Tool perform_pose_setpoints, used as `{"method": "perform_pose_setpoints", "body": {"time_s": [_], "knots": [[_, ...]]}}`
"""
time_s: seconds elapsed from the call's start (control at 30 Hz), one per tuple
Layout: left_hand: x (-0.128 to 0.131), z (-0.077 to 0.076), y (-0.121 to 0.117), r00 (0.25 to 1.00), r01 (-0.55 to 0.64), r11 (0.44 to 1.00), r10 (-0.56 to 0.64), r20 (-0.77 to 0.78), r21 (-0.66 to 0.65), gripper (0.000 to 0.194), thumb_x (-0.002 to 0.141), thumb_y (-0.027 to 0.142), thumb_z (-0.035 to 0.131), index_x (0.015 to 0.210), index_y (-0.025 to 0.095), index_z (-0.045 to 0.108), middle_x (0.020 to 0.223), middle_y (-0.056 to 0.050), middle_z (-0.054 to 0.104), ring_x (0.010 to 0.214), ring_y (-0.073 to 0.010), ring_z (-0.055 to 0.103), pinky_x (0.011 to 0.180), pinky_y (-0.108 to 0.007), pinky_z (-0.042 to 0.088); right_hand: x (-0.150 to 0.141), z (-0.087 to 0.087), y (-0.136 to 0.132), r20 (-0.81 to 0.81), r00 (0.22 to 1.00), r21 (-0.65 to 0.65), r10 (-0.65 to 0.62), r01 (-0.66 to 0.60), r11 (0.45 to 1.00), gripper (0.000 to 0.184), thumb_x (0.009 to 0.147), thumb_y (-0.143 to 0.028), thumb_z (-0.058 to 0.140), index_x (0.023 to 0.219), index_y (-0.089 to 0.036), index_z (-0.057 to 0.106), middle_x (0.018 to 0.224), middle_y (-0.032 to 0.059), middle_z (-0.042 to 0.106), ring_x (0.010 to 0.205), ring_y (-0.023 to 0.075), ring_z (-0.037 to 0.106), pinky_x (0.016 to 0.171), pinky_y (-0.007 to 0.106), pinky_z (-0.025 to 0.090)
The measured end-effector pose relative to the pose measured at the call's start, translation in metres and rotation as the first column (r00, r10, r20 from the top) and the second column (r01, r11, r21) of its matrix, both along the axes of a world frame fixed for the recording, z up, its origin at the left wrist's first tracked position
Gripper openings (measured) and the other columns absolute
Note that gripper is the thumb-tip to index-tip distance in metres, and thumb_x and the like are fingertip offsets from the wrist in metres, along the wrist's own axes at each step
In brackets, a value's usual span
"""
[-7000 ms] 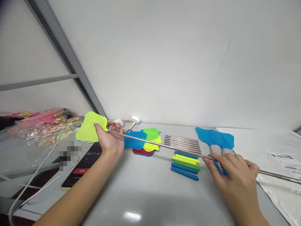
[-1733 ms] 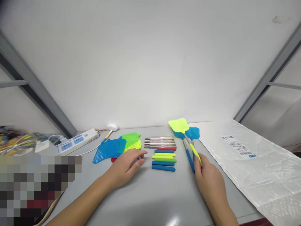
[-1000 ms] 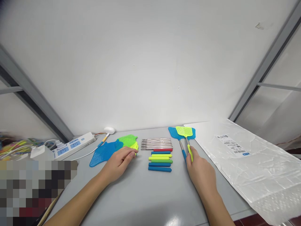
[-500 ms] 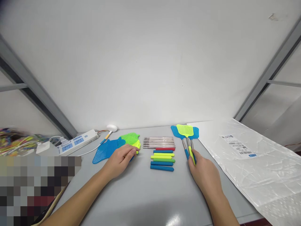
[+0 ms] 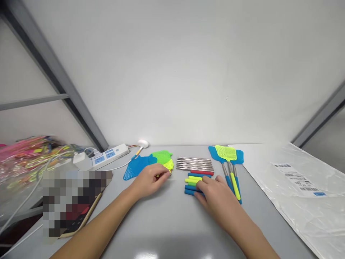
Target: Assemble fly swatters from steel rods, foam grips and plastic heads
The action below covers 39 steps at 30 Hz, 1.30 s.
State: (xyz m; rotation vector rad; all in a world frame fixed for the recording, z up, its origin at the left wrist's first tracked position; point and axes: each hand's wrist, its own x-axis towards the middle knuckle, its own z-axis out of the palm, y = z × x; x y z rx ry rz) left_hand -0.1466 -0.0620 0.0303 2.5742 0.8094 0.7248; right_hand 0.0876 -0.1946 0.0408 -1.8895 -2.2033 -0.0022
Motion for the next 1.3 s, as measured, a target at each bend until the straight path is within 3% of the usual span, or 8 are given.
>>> {"method": "perform_pose_setpoints", "body": {"time_s": [0.17, 0.37, 0.6, 0.7, 0.83, 1.1, 1.2, 1.3], "knots": [[0.003, 0.001, -0.010, 0.999, 0.012, 0.999, -0.010, -0.053, 0.039, 0.030, 0.093, 0.037, 0.048, 0.079, 0.019, 0.068, 0.064, -0.001, 0.062, 0.061, -0.0137, 0.054, 0.058, -0.026, 0.034, -0.016, -0.004, 0.008, 0.166, 0.981, -0.005, 0.103, -0.104, 0.995, 0.015, 0.087, -0.020, 0.059, 0.074, -0.022, 0.065, 0.077, 0.0016, 0.065, 0.067, 0.0198, 0.057, 0.070, 0.036, 0.040], [0.024, -0.005, -0.036, 0.983, 0.158, 0.986, -0.152, -0.105, 0.052, 0.026, 0.090, 0.043, 0.053, 0.090, 0.021, 0.068, 0.077, -0.001, 0.069, 0.074, -0.0164, 0.064, 0.059, -0.025, 0.037, -0.010, -0.007, 0.020, 0.150, 0.974, 0.043, 0.171, -0.179, 0.983, 0.028, 0.097, -0.023, 0.041, 0.081, -0.022, 0.064, 0.078, 0.0020, 0.065, 0.070, 0.0190, 0.060, 0.071, 0.036, 0.038], [0.033, -0.016, -0.042, 0.954, 0.238, 0.968, -0.216, -0.206, 0.086, 0.030, 0.090, 0.048, 0.053, 0.090, 0.024, 0.070, 0.074, 0.000, 0.069, 0.070, -0.0163, 0.065, 0.052, -0.027, 0.031, 0.010, 0.016, 0.102, 0.107, 0.993, -0.059, 0.047, -0.041, 0.997, 0.028, 0.095, -0.029, 0.040, 0.087, -0.023, 0.067, 0.089, 0.0048, 0.069, 0.072, 0.0185, 0.061, 0.063, 0.029, 0.038], [0.033, -0.017, -0.040, 0.945, 0.284, 0.956, -0.268, -0.185, 0.066, 0.034, 0.089, 0.051, 0.053, 0.083, 0.023, 0.070, 0.071, 0.000, 0.067, 0.070, -0.0148, 0.064, 0.053, -0.025, 0.033, 0.012, 0.013, 0.139, 0.092, 0.994, -0.089, 0.064, -0.056, 0.994, 0.025, 0.090, -0.026, 0.046, 0.086, -0.021, 0.070, 0.091, 0.0071, 0.070, 0.075, 0.0185, 0.063, 0.061, 0.027, 0.040], [0.033, -0.018, -0.039, 0.947, 0.297, 0.955, -0.292, -0.135, 0.018, 0.038, 0.085, 0.059, 0.057, 0.092, 0.024, 0.069, 0.079, -0.001, 0.070, 0.076, -0.0159, 0.065, 0.058, -0.025, 0.038, 0.009, 0.004, 0.167, 0.077, 0.989, -0.136, 0.128, -0.117, 0.984, 0.024, 0.088, -0.030, 0.051, 0.087, -0.022, 0.073, 0.092, 0.0069, 0.070, 0.078, 0.0188, 0.063, 0.064, 0.027, 0.042], [0.034, -0.027, -0.037, 0.936, 0.327, 0.945, -0.325, -0.132, -0.002, 0.022, 0.087, 0.046, 0.059, 0.088, 0.024, 0.064, 0.081, 0.000, 0.068, 0.075, -0.0157, 0.063, 0.056, -0.025, 0.036, 0.004, -0.004, 0.184, 0.088, 0.984, -0.192, 0.157, -0.138, 0.972, 0.018, 0.082, -0.024, 0.054, 0.082, -0.018, 0.071, 0.089, 0.0083, 0.069, 0.077, 0.0188, 0.063, 0.068, 0.028, 0.042], [0.034, -0.026, -0.036, 0.933, 0.331, 0.943, -0.331, -0.143, -0.020, 0.023, 0.086, 0.045, 0.061, 0.082, 0.023, 0.062, 0.080, 0.001, 0.067, 0.073, -0.0147, 0.061, 0.054, -0.025, 0.035, 0.005, -0.002, 0.183, 0.084, 0.992, -0.157, 0.097, -0.083, 0.984, 0.020, 0.087, -0.024, 0.050, 0.084, -0.015, 0.067, 0.084, 0.0115, 0.069, 0.073, 0.0195, 0.062, 0.067, 0.029, 0.042], [0.034, -0.024, -0.035, 0.942, 0.301, 0.952, -0.305, -0.143, -0.045, 0.027, 0.083, 0.049, 0.063, 0.080, 0.022, 0.059, 0.078, 0.002, 0.065, 0.073, -0.0146, 0.061, 0.053, -0.024, 0.033, 0.007, 0.009, 0.174, 0.044, 0.999, -0.058, -0.013, 0.015, 0.998, 0.028, 0.095, -0.026, 0.038, 0.102, -0.012, 0.060, 0.084, 0.0144, 0.069, 0.070, 0.0219, 0.062, 0.064, 0.032, 0.041]]}}
